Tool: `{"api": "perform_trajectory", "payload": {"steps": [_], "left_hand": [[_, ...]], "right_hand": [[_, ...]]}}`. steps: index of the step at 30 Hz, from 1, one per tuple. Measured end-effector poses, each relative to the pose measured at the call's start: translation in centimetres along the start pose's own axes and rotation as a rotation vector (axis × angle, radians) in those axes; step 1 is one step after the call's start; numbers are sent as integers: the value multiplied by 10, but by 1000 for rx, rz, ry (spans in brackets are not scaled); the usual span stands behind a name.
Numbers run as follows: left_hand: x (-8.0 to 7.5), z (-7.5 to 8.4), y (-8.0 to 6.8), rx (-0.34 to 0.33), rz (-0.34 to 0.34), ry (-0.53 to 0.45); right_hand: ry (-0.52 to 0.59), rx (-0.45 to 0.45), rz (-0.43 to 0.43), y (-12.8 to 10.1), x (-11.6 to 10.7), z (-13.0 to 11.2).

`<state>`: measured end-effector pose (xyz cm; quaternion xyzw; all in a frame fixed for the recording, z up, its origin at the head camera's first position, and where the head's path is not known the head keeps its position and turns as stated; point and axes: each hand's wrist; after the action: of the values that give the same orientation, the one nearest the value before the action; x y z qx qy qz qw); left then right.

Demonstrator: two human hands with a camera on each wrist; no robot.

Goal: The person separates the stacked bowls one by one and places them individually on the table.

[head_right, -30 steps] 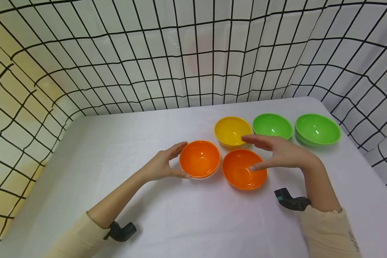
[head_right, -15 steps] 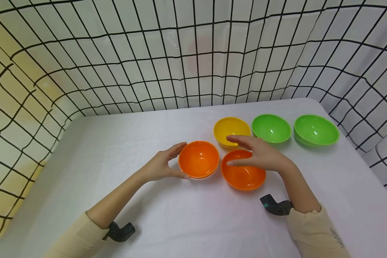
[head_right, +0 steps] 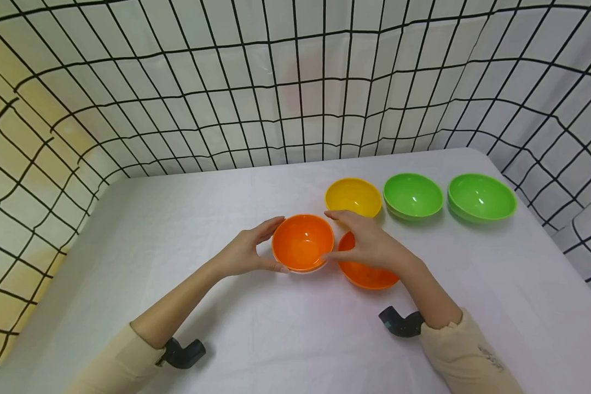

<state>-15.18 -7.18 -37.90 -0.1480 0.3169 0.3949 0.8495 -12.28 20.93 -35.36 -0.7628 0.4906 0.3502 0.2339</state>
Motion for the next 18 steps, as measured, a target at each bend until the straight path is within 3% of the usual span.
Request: {"api": "perform_trajectory", "payload": {"steps": [18], "left_hand": [[0,-1,0,11,2,-14]], "right_hand": [[-49,71,-24,2,23,-12]]}}
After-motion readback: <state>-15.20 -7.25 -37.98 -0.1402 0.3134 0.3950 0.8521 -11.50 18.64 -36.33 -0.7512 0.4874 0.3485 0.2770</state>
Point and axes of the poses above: each hand's wrist, its own y-axis towards the middle knuckle, its own x-axis out of the palm, z = x × y, and after that the axes turned 3 degrees about x, right-handed
